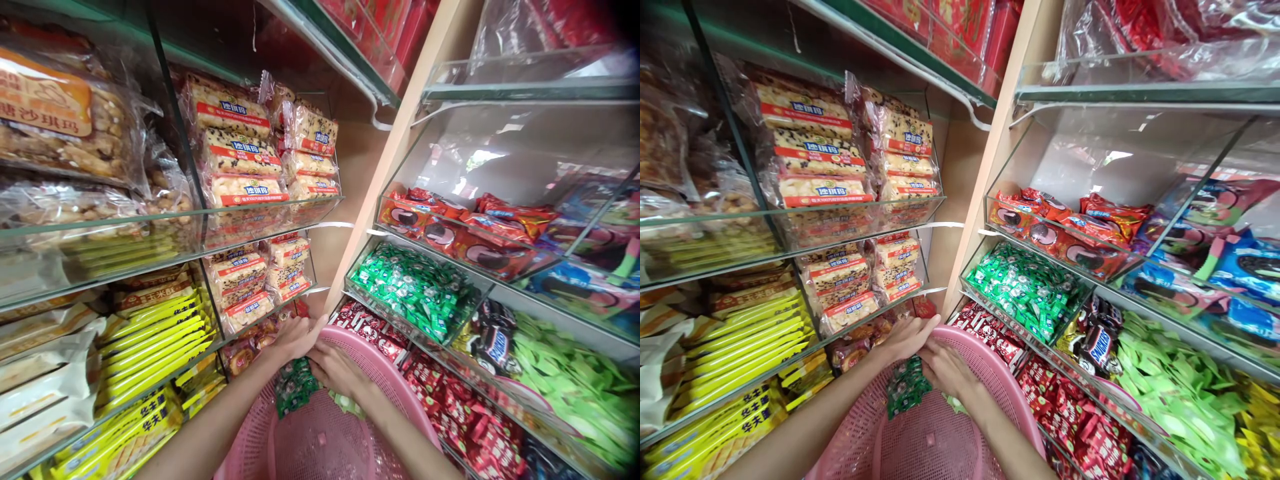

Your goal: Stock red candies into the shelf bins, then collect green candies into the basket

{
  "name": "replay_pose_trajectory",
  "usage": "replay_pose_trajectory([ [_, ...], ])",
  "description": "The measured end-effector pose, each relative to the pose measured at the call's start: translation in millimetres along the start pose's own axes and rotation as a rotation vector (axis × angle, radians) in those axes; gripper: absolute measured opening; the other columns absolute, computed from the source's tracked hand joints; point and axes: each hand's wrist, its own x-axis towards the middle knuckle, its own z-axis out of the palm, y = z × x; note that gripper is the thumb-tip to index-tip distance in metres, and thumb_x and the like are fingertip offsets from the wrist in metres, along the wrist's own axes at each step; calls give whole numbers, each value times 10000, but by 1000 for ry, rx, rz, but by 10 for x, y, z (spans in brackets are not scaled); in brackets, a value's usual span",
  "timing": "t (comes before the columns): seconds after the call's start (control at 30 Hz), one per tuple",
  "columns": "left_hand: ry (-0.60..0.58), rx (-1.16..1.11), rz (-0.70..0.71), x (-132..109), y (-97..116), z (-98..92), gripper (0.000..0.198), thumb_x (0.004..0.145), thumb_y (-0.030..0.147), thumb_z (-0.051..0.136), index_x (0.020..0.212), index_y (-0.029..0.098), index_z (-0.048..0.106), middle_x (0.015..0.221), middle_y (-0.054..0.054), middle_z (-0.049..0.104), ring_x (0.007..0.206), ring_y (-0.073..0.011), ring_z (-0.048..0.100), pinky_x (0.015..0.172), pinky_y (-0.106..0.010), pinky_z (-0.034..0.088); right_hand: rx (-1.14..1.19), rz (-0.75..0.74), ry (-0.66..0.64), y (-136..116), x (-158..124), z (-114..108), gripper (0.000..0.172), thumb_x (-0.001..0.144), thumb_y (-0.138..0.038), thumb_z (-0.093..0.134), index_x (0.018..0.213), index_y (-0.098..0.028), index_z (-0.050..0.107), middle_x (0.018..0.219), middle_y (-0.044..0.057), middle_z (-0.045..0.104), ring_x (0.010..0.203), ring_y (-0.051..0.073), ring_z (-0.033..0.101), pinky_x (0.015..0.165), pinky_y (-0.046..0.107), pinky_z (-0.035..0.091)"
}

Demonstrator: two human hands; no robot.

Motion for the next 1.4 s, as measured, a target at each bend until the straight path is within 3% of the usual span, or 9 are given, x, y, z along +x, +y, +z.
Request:
replay_pose_trajectory([
  [0.27,12,20,56,25,-43,59,820,830,663,21,857,179,682,883,-128,712,975,-244,623,836,-321,404,-13,19,5,5,-36,53,269,817,-118,417,1017,-179,585,1071,71,597,897,179,582,792,293,473],
  [0.43,23,22,95,8,6,16,805,839,645,9,868,205,683,902,-114,714,974,-251,625,839,-331,406,-49,16,43,42,-35,-69,245,831,-126,395,969,-187,588,1008,64,599,837,165,583,745,281,476],
  [0.57,27,25,66,-5,32,-29,806,846,630,4,902,203,685,930,-115,711,991,-248,620,840,-327,409,-93,-1,120,51,-46,-397,243,827,-150,411,984,-194,590,1015,63,601,878,167,577,806,302,464],
  [0.73,50,3,13,-2,-13,-42,856,825,657,-14,887,175,690,927,-148,706,966,-270,627,806,-337,426,-150,25,289,74,-40,-1007,267,884,-187,360,1021,-196,589,966,61,605,847,145,581,744,260,462],
  [0.83,51,-20,18,5,-41,-33,856,826,653,-14,881,173,692,917,-151,706,960,-276,627,825,-354,421,-251,194,373,233,33,-1345,269,903,-224,353,1034,-199,586,959,62,596,812,148,581,734,265,452],
  [0.93,72,-27,16,2,-57,-23,847,830,645,-10,922,174,688,956,-152,700,1000,-276,610,885,-370,396,-369,432,336,489,141,-1546,264,879,-274,427,1080,-177,568,1024,86,572,826,168,591,719,273,440],
  [1.03,79,-19,-3,-18,-79,-29,849,824,657,10,928,155,687,987,-165,688,1019,-293,595,902,-392,389,-397,595,229,696,241,-1584,326,851,-390,480,1056,-157,580,1019,107,563,892,199,593,713,275,427],
  [1.17,71,-43,-36,-50,-118,-58,835,821,667,25,963,167,679,1006,-161,681,1019,-304,591,878,-410,402,-415,669,149,789,337,-1526,391,838,-494,461,960,-151,604,1002,125,569,874,217,598,670,284,407],
  [1.4,82,-49,-71,-66,-146,-111,793,832,656,52,994,190,673,1045,-137,674,1041,-292,583,902,-404,389,-320,689,140,911,414,-1515,116,804,-277,545,849,-189,606,811,40,610,788,155,574,615,227,324],
])
